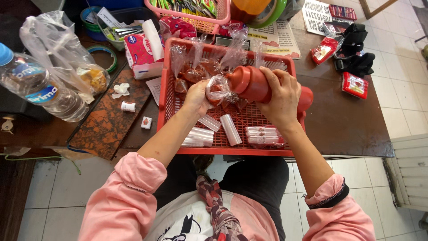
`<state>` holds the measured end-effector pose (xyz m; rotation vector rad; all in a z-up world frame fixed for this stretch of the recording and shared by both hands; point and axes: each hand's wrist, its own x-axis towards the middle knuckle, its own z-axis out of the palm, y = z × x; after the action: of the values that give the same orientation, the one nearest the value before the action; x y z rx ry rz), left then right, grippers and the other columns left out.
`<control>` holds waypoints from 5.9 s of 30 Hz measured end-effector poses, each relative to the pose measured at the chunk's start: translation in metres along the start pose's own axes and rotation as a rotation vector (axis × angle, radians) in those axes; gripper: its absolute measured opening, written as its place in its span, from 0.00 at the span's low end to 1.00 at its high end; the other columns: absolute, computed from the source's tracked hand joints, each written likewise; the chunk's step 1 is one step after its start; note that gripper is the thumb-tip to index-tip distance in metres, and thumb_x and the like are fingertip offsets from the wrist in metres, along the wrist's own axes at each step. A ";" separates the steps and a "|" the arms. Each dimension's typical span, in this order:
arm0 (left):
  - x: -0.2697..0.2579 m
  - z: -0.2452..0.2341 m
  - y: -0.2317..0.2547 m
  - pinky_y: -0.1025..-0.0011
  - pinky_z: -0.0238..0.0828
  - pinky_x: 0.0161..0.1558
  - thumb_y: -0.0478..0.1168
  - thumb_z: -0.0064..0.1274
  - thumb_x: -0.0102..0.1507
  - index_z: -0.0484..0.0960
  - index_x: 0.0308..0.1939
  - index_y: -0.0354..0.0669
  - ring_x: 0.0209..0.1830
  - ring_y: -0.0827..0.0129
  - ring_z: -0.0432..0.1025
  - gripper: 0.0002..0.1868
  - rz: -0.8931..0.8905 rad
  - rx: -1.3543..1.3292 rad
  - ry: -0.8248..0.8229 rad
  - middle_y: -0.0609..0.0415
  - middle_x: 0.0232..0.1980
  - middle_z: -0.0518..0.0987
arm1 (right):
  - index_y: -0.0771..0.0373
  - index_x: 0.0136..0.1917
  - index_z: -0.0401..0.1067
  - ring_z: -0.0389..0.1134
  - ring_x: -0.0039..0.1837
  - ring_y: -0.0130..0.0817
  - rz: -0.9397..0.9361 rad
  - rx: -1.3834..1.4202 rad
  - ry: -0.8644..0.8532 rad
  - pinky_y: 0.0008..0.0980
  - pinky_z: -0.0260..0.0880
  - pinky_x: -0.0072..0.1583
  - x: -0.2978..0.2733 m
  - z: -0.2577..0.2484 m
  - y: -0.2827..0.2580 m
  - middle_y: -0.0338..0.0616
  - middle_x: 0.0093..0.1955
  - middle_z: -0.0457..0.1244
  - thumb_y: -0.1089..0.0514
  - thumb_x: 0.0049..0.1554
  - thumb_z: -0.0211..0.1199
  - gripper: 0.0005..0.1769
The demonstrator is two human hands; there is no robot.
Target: The person fills small plastic bags with sauce from a red bottle and ties them closed by hand.
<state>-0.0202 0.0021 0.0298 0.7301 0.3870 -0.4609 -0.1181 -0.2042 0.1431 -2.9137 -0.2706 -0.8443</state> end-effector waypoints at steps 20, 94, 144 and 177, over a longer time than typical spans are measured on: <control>-0.027 0.009 0.008 0.58 0.81 0.39 0.34 0.64 0.55 0.81 0.33 0.41 0.32 0.61 0.81 0.07 -0.046 -0.102 -0.018 0.44 0.33 0.84 | 0.55 0.75 0.48 0.61 0.71 0.67 0.590 0.706 0.111 0.66 0.67 0.66 -0.038 -0.005 0.018 0.64 0.69 0.58 0.64 0.45 0.81 0.55; -0.048 0.024 0.010 0.81 0.76 0.40 0.31 0.64 0.57 0.84 0.46 0.50 0.35 0.82 0.73 0.15 0.357 0.371 -0.204 0.63 0.38 0.81 | 0.59 0.60 0.75 0.77 0.47 0.28 0.740 1.864 -0.478 0.26 0.79 0.47 0.005 0.121 0.013 0.42 0.48 0.73 0.55 0.63 0.62 0.13; -0.110 0.043 0.057 0.76 0.74 0.31 0.30 0.60 0.53 0.74 0.51 0.53 0.25 0.75 0.74 0.24 0.828 1.007 -0.106 0.61 0.30 0.71 | 0.62 0.64 0.74 0.71 0.59 0.56 -0.186 0.779 -0.065 0.49 0.72 0.60 0.022 -0.017 -0.080 0.57 0.56 0.67 0.63 0.47 0.63 0.30; -0.090 0.006 0.013 0.74 0.66 0.40 0.54 0.37 0.75 0.84 0.24 0.48 0.28 0.73 0.67 0.30 0.448 1.060 -0.805 0.57 0.24 0.80 | 0.54 0.28 0.66 0.48 0.31 0.21 0.138 0.843 -0.010 0.24 0.48 0.35 0.047 0.009 -0.048 0.32 0.20 0.45 0.47 0.68 0.64 0.27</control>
<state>-0.0877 0.0304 0.0849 1.5126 -0.8449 -0.4754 -0.0837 -0.1495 0.1626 -2.1175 -0.3218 -0.5139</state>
